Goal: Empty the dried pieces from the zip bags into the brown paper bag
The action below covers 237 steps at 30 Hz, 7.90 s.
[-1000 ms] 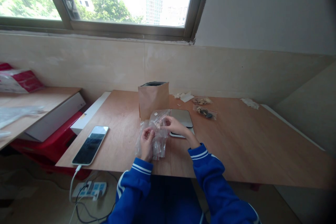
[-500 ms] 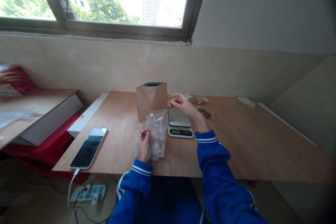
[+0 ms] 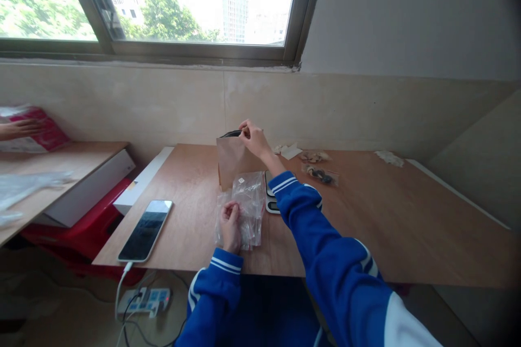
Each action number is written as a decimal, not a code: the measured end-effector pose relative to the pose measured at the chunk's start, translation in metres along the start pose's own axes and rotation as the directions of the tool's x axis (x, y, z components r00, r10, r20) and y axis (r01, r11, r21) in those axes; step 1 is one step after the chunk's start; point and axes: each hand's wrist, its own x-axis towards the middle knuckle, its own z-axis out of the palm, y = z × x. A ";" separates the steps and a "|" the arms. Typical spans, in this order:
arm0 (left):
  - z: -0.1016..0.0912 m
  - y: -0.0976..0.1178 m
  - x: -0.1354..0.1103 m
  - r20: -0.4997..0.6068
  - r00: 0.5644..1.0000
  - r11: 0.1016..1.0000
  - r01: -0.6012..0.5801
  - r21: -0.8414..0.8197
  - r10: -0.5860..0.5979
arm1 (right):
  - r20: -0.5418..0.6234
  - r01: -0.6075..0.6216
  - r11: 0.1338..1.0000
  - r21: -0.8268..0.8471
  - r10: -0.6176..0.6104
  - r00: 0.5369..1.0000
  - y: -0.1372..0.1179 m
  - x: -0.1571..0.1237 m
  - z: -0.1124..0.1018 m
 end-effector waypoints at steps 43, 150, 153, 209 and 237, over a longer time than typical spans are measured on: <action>0.005 0.013 -0.013 0.151 0.978 0.969 -0.168 0.181 0.141 | -0.103 -0.528 0.825 0.199 0.554 0.826 -0.009 -0.148 -0.027; 0.071 0.060 -0.095 0.578 0.807 0.826 -0.239 0.510 -0.122 | -0.089 -0.529 0.796 0.296 0.574 0.814 -0.097 -0.252 -0.061; 0.069 0.062 -0.094 0.598 0.792 0.820 -0.259 0.511 -0.123 | -0.057 -0.529 0.794 0.299 0.568 0.821 -0.097 -0.252 -0.063; 0.055 0.075 -0.084 0.803 0.569 0.778 -0.418 0.469 -0.178 | -0.012 -0.556 0.731 0.395 0.609 0.793 -0.110 -0.251 -0.080; 0.053 0.072 -0.078 0.756 0.644 0.627 -0.543 0.559 -0.115 | -0.129 -0.574 0.648 0.500 0.711 0.691 -0.112 -0.252 -0.060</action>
